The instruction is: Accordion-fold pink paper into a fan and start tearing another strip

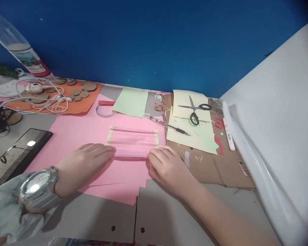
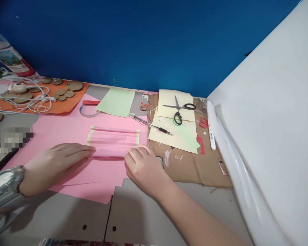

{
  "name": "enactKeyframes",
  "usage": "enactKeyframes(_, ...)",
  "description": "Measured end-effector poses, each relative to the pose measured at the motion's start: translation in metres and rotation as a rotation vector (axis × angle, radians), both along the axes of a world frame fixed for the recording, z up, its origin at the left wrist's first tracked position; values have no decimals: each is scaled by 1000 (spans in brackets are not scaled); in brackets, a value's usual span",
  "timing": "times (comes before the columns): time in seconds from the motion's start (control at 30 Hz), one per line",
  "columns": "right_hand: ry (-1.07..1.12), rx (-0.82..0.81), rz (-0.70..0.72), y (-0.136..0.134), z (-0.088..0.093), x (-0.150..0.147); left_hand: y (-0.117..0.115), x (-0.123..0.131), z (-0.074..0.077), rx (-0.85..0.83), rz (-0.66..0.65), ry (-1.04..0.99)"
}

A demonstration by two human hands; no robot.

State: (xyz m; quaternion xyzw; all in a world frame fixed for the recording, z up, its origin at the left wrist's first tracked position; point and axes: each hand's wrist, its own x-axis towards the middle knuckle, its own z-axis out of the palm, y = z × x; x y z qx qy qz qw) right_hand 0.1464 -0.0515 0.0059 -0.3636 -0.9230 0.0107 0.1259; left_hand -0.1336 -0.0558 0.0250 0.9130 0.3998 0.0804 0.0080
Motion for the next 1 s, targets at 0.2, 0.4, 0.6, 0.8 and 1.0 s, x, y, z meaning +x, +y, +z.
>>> enactKeyframes(0.2,11,-9,-47,-1,2,0,4,6,-7,5,40,-47)
enactKeyframes(0.4,-16,-77,-33,-5,3,3,-4,4,-11,44,-15,-26)
enactKeyframes(0.6,13,-149,-21,-4,0,7,-13,-11,-17,44,9,-30)
enactKeyframes(0.8,153,-390,-97,3,4,11,-13,-19,-18,-72,102,-187)
enactKeyframes(1.0,179,-614,-139,4,15,14,-14,-19,-14,-272,226,-253)
